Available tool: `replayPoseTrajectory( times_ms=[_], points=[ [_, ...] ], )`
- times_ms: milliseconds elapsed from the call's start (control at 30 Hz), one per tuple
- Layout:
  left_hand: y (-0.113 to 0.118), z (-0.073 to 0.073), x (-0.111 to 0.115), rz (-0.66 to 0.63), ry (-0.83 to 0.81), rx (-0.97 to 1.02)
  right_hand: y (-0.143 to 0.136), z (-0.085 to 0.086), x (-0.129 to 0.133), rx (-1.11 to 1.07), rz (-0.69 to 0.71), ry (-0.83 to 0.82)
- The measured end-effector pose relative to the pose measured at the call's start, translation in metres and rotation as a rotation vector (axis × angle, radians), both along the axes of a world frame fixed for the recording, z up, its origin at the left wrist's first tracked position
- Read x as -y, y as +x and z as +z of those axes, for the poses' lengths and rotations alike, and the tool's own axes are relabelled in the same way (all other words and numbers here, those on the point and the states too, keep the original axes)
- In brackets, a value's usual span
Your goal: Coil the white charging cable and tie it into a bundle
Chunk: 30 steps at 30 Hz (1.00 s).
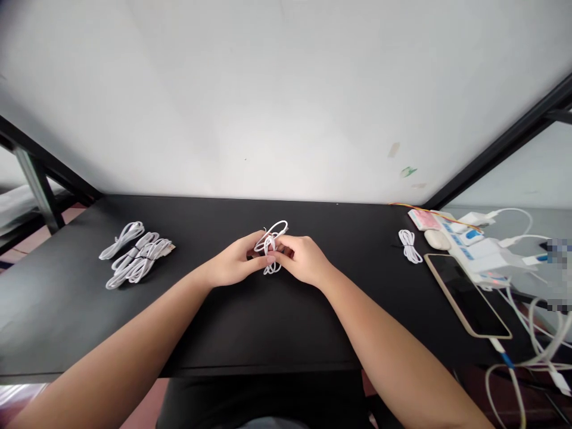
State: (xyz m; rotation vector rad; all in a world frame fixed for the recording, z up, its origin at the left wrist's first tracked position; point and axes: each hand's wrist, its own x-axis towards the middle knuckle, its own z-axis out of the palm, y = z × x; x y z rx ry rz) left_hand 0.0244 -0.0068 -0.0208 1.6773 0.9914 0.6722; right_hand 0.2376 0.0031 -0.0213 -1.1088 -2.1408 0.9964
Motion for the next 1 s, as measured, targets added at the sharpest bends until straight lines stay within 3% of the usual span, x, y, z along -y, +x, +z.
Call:
replayPoseTrajectory(
  times_ms=[167,367,633,1000],
  points=[
    [0.003,-0.003,0.001,0.05,-0.049,0.026,-0.001,-0.002,0.0,-0.019,0.041,-0.004],
    [0.003,-0.005,-0.002,0.079,-0.121,0.16,0.002,-0.002,0.0,-0.032,0.022,0.108],
    [-0.001,0.0,-0.011,0.305,-0.16,0.305,0.001,0.001,0.003,-0.093,-0.07,0.137],
    [-0.001,0.002,-0.009,0.256,-0.24,0.391,0.001,-0.004,-0.001,-0.08,-0.087,0.165]
  ],
)
